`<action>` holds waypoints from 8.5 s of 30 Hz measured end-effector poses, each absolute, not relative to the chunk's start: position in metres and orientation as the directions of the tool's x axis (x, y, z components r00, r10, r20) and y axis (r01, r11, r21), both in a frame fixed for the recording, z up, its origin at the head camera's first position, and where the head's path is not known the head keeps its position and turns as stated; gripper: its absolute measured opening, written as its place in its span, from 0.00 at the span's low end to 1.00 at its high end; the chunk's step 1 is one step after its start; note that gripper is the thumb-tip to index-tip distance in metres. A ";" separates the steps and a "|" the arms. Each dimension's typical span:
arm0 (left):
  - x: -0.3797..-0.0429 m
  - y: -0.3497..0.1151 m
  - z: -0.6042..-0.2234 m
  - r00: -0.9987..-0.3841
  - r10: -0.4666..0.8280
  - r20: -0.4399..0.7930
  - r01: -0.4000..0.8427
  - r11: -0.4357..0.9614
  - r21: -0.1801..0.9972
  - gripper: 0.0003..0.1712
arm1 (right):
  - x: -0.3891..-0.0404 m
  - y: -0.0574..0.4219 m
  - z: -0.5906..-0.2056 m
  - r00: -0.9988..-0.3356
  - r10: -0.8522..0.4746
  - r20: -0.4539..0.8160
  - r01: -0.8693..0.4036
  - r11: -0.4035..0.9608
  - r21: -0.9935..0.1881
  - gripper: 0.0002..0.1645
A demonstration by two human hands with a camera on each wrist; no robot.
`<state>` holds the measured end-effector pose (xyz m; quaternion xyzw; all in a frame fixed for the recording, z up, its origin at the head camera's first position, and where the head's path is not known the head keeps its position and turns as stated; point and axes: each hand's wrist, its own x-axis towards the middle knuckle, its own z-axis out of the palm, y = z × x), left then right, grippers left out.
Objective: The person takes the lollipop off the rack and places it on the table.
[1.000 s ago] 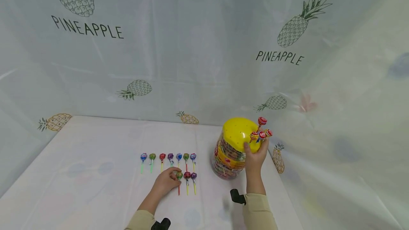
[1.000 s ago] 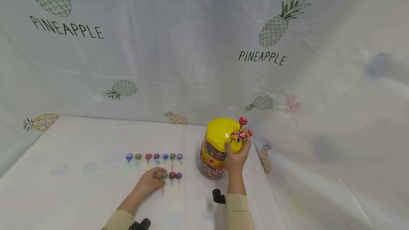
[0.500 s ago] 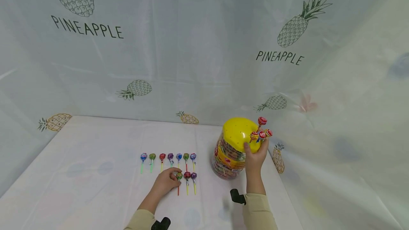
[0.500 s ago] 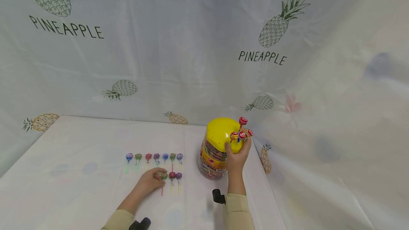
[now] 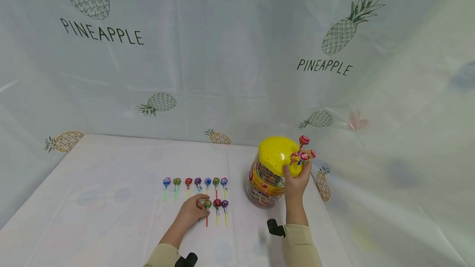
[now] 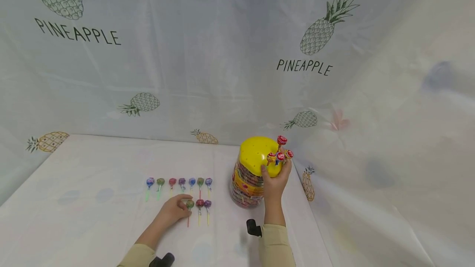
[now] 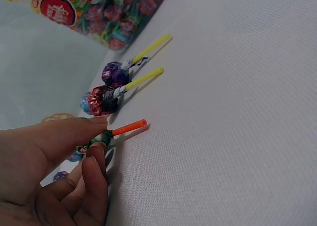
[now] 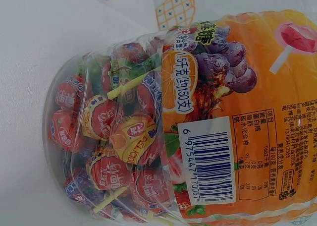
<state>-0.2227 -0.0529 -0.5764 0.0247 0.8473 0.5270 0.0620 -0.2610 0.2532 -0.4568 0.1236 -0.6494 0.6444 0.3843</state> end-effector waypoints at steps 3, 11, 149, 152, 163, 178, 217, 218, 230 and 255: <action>-0.223 -0.054 -0.575 -0.994 0.076 -0.078 -0.037 0.441 0.897 0.27 | -0.267 0.258 -0.465 -0.681 0.349 0.644 -0.642 0.138 -0.754 0.43; -0.230 -0.040 -0.537 -1.000 -0.009 0.006 0.002 0.350 0.937 0.23 | -0.269 0.261 -0.468 -0.662 0.344 0.666 -0.667 0.134 -0.733 0.42; -0.234 -0.097 -0.514 -0.998 0.057 0.027 0.043 0.308 0.951 0.17 | -0.235 0.227 -0.444 -0.680 0.398 0.616 -0.642 0.081 -0.762 0.40; -0.232 -0.100 -0.525 -0.999 0.034 -0.020 -0.007 0.360 0.933 0.20 | -0.235 0.224 -0.444 -0.661 0.408 0.630 -0.651 0.104 -0.751 0.40; -0.220 -0.098 -0.558 -0.996 0.004 -0.088 -0.079 0.404 0.911 0.25 | -0.234 0.211 -0.444 -0.569 0.449 0.689 -0.649 0.269 -0.711 0.43; -0.220 -0.085 -0.563 -0.995 0.037 -0.097 -0.068 0.477 0.876 0.29 | -0.231 0.192 -0.439 -0.476 0.541 0.693 -0.557 0.425 -0.714 0.45; -0.231 -0.080 -0.570 -0.985 0.160 -0.063 0.050 0.618 0.784 0.27 | -0.219 0.216 -0.427 -0.526 0.358 0.772 -0.540 0.561 -0.628 0.34; -0.232 -0.080 -0.571 -0.985 0.159 -0.061 0.050 0.616 0.786 0.26 | -0.220 0.220 -0.425 -0.544 0.327 0.773 -0.548 0.559 -0.622 0.36; -0.235 -0.083 -0.580 -0.985 0.161 -0.067 0.046 0.609 0.792 0.26 | -0.228 0.251 -0.410 -0.755 0.093 0.649 -0.519 0.520 -0.678 0.45; -0.232 -0.094 -0.580 -0.987 0.146 -0.061 0.033 0.568 0.822 0.26 | -0.219 0.227 -0.418 -0.614 0.213 0.760 -0.562 0.558 -0.611 0.41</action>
